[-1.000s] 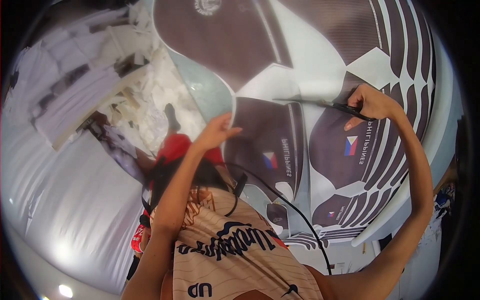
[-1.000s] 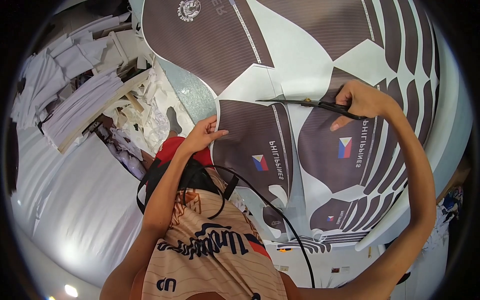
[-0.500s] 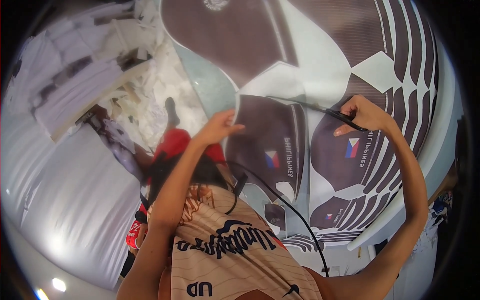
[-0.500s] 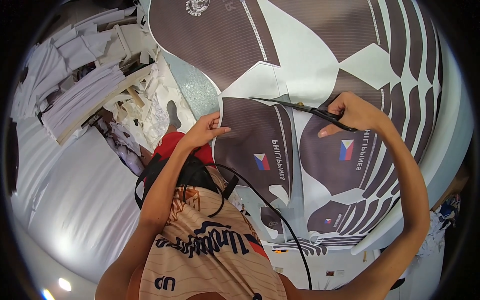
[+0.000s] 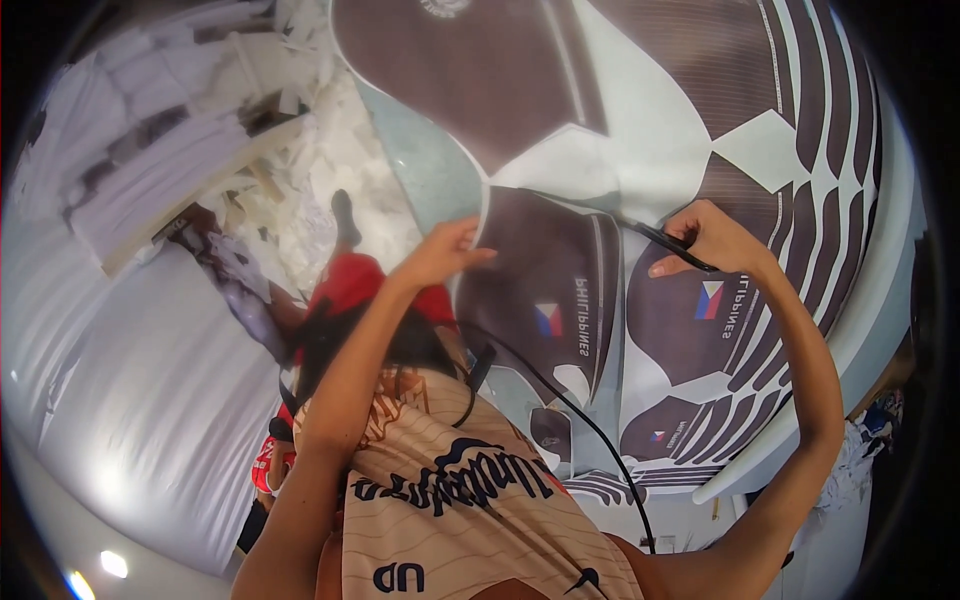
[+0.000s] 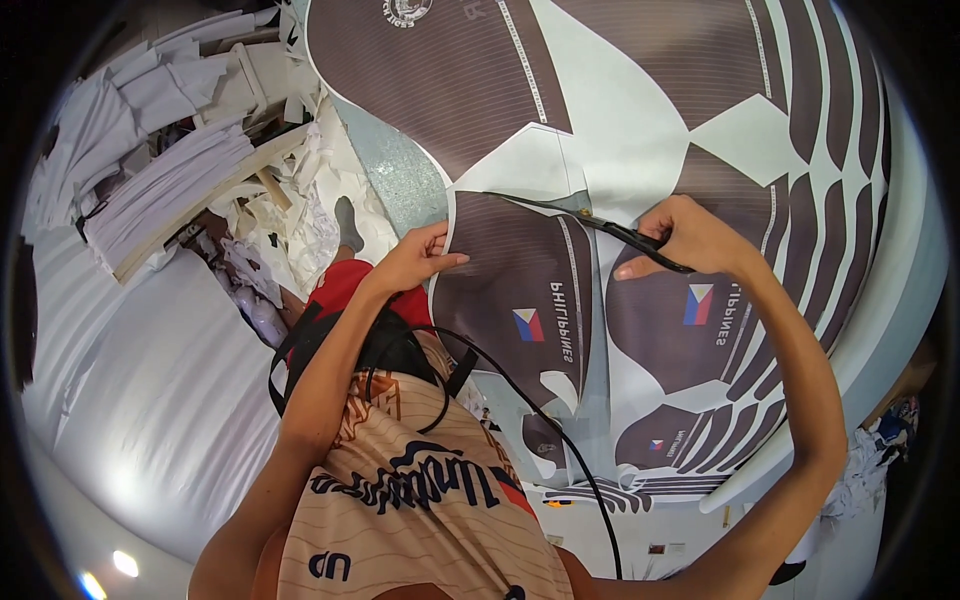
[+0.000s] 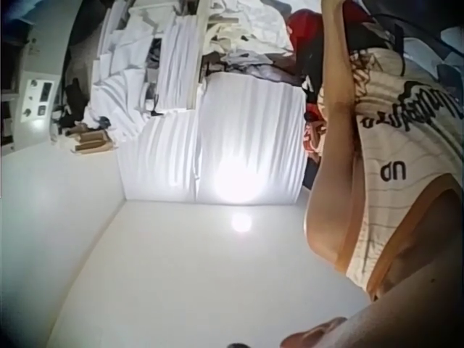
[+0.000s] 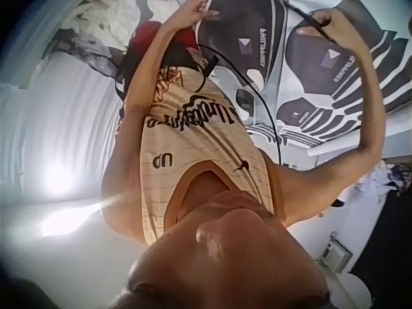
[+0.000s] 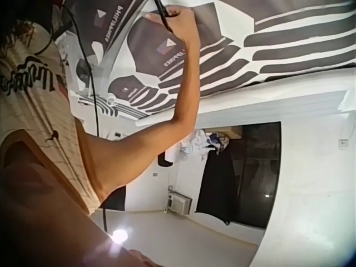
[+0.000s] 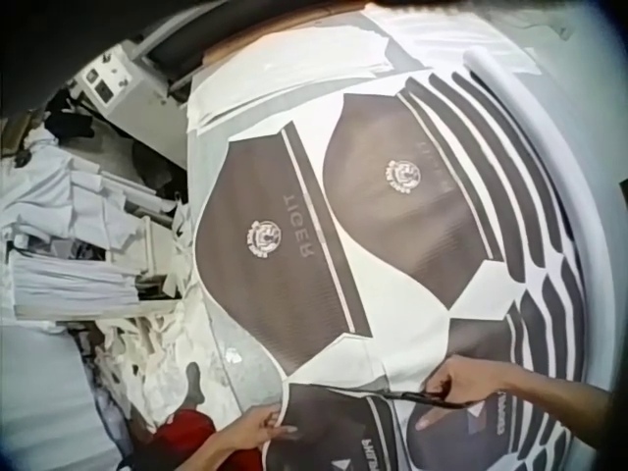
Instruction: Cutting out printed clothing patterns from a large sheet using scissors.
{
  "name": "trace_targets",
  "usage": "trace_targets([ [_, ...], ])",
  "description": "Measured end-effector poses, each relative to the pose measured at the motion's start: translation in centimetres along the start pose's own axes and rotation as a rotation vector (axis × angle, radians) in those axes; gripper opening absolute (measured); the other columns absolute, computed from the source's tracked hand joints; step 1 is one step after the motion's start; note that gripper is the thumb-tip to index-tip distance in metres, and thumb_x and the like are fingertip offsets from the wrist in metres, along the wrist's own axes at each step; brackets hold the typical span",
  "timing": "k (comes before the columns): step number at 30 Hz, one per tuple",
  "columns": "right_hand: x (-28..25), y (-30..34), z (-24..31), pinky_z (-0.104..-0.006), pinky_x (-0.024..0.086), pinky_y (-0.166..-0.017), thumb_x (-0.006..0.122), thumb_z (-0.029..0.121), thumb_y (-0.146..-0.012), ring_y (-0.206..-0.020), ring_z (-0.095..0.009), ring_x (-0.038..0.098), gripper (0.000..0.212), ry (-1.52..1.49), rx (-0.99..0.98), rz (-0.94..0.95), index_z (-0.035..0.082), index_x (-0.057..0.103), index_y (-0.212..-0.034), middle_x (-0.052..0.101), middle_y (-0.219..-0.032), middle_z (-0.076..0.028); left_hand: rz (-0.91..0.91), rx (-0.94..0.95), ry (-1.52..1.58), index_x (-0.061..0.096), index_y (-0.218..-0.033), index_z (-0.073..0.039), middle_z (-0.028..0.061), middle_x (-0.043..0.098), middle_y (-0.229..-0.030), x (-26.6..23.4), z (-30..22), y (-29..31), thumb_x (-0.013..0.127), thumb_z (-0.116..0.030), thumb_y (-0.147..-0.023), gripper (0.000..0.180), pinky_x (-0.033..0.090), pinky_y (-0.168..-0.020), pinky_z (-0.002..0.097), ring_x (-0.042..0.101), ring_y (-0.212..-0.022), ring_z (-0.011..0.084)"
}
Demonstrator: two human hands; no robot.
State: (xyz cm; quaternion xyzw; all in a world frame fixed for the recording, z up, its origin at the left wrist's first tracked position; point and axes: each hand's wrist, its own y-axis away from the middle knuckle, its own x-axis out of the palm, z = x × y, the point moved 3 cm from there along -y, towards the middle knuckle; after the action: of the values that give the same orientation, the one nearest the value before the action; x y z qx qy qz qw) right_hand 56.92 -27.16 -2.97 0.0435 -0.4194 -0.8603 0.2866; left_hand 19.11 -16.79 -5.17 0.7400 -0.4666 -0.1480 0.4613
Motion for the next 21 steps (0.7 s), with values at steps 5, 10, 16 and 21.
trace_targets([
  [5,1.7,-0.2,-0.6,-0.0276,0.02,-0.049,0.091,0.029,-0.073,-0.053,-0.005,0.029,0.059,-0.123,-0.007,-0.013,0.01,0.038,-0.056,0.031,-0.055,0.008,-0.011,-0.012,-0.01,0.054,-0.134,0.001,0.0008,0.069,-0.109,-0.1,0.0,-0.1,0.065,0.005,-0.093,0.042,0.049,-0.081,0.0192,0.059,-0.091,0.0031],
  [10,2.3,-0.7,-1.2,-0.0281,0.019,-0.048,0.091,0.034,-0.073,-0.051,-0.006,0.027,0.062,-0.108,-0.031,-0.052,0.012,0.037,-0.052,0.029,-0.052,0.008,0.02,-0.014,-0.001,0.056,-0.131,0.0,0.0017,0.068,-0.105,-0.1,-0.3,-0.1,0.067,0.003,-0.091,0.041,0.05,-0.08,0.0222,0.06,-0.089,0.0061],
  [16,2.1,-1.5,-0.3,-0.0286,0.019,-0.047,0.091,0.033,-0.073,-0.05,-0.006,0.026,0.064,-0.062,-0.089,-0.043,0.011,0.035,-0.051,0.028,-0.051,0.008,0.018,0.004,-0.02,0.056,-0.131,0.0,0.0023,0.069,-0.105,0.0,0.1,0.1,0.068,0.002,-0.092,0.041,0.05,-0.08,0.022,0.061,-0.089,0.006],
  [21,2.3,-1.9,0.9,-0.0288,0.02,-0.048,0.091,0.026,-0.073,-0.053,-0.006,0.028,0.06,-0.06,-0.061,-0.042,0.01,0.036,-0.055,0.029,-0.055,0.008,0.009,0.072,-0.008,0.057,-0.129,-0.001,0.008,0.071,-0.109,0.0,0.9,0.0,0.07,-0.001,-0.09,0.041,0.054,-0.082,0.0271,0.066,-0.092,0.0118],
])
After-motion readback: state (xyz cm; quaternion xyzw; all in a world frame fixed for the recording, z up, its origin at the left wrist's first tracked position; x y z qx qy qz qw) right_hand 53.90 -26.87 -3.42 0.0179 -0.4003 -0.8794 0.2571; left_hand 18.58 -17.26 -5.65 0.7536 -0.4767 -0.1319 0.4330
